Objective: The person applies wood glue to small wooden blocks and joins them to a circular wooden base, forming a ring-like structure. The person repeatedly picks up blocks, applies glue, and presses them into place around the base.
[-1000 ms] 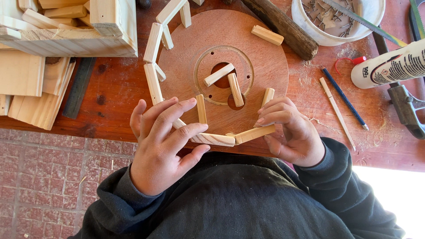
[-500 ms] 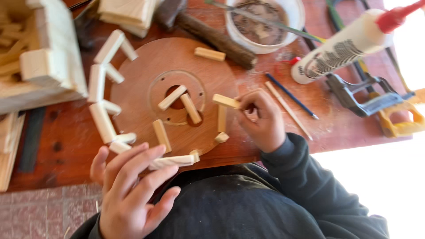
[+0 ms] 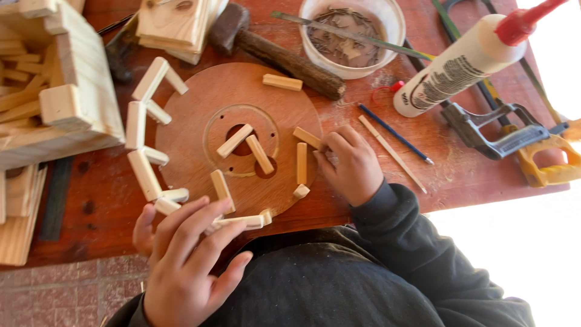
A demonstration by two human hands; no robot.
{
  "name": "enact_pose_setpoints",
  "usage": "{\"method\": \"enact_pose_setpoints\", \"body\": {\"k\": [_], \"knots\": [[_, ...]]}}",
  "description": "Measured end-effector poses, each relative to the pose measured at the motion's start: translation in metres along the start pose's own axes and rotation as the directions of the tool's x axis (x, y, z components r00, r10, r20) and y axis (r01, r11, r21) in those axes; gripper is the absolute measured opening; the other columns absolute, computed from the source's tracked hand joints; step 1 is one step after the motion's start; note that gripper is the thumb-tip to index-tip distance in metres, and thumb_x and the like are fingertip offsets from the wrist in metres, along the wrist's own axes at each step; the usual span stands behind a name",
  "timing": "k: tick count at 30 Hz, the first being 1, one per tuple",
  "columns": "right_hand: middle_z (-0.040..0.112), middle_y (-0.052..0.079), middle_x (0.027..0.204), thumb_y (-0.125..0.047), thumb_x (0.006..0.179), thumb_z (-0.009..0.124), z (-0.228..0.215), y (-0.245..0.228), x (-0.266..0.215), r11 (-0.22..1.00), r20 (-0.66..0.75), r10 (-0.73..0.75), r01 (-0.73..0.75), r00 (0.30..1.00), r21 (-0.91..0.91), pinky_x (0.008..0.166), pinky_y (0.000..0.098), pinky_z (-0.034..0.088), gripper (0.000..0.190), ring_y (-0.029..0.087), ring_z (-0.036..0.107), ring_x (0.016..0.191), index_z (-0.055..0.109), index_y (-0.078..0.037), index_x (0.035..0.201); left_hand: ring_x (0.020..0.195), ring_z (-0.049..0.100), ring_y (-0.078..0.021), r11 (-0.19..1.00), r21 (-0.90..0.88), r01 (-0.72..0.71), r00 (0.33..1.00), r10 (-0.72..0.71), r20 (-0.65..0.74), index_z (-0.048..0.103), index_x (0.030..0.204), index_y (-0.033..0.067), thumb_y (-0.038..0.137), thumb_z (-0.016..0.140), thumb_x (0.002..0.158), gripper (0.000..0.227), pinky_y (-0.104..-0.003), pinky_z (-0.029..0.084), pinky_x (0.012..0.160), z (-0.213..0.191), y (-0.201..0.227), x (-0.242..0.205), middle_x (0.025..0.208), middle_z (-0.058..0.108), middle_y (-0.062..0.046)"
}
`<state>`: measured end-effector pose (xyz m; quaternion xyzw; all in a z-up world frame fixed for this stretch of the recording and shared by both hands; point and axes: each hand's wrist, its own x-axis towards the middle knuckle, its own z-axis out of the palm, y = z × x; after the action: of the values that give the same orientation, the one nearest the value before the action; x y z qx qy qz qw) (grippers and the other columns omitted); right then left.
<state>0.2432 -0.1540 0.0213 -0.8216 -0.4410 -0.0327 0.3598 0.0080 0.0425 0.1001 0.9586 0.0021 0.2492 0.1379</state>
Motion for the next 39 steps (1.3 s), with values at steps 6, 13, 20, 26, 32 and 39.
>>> {"method": "enact_pose_setpoints", "body": {"k": [6,13,20,26,32,39], "knots": [[0.062,0.016,0.105,-0.005,0.095,0.069,-0.012,-0.013,0.000,0.999,-0.002,-0.028,0.028,1.000,-0.032,0.088,0.0423,0.051,0.008,0.033,0.063,0.096,0.068,0.001,0.100,0.129,0.056,-0.0237,0.999,0.039,-0.014,0.996,0.011,0.086,0.070,0.122,0.0227,0.041,0.073,0.096,0.032,-0.060,0.013,0.118,0.005,-0.003,0.002,0.143,0.059,0.001],[0.064,0.011,0.104,-0.012,0.093,0.075,-0.004,0.003,-0.011,0.990,0.040,0.000,0.006,0.999,-0.139,0.087,0.0422,0.051,0.014,0.031,0.064,0.095,0.068,-0.004,0.103,0.127,0.056,-0.0241,0.999,0.045,0.012,0.996,-0.015,0.083,0.071,0.111,0.0201,0.032,0.080,0.090,0.025,-0.064,0.021,0.114,0.008,-0.004,0.006,0.139,0.062,0.000],[0.063,0.013,0.114,-0.019,0.093,0.075,-0.009,-0.005,-0.019,0.992,0.043,0.000,0.006,0.999,-0.127,0.093,0.0453,0.050,0.023,0.033,0.063,0.104,0.070,-0.005,0.111,0.126,0.057,-0.0246,0.997,0.062,0.041,0.996,-0.045,0.075,0.071,0.106,0.0217,0.028,0.081,0.089,0.021,-0.063,0.018,0.116,0.007,-0.002,0.005,0.139,0.062,0.001],[0.063,0.015,0.113,-0.010,0.093,0.072,-0.024,-0.021,-0.018,0.998,-0.014,-0.031,0.030,0.999,-0.048,0.097,0.0459,0.051,0.020,0.033,0.063,0.108,0.069,-0.001,0.111,0.128,0.057,-0.0283,0.993,0.088,0.080,0.997,-0.080,-0.004,0.070,0.120,0.0189,0.038,0.081,0.092,0.036,-0.056,0.010,0.122,-0.015,-0.022,-0.009,0.139,0.063,-0.005],[0.068,0.012,0.104,-0.006,0.097,0.072,-0.031,-0.040,-0.009,0.998,-0.018,-0.050,0.049,0.999,-0.042,0.091,0.0405,0.052,0.004,0.028,0.067,0.097,0.073,-0.002,0.098,0.120,0.063,-0.0290,0.977,0.087,0.193,0.973,-0.179,-0.145,0.076,0.109,0.0164,0.018,0.068,0.100,0.012,-0.048,0.014,0.123,-0.059,-0.050,-0.018,0.129,0.067,-0.006],[0.073,0.010,0.108,-0.016,0.098,0.067,-0.058,-0.064,0.040,0.969,0.248,-0.168,0.207,0.954,-0.137,0.090,0.0408,0.053,0.020,0.026,0.068,0.092,0.075,-0.008,0.114,0.110,0.065,-0.0236,0.984,0.021,0.176,0.965,-0.169,-0.200,0.077,0.101,0.0160,0.018,0.066,0.098,0.012,-0.050,0.018,0.121,-0.067,-0.093,-0.025,0.120,0.072,-0.006]]}}
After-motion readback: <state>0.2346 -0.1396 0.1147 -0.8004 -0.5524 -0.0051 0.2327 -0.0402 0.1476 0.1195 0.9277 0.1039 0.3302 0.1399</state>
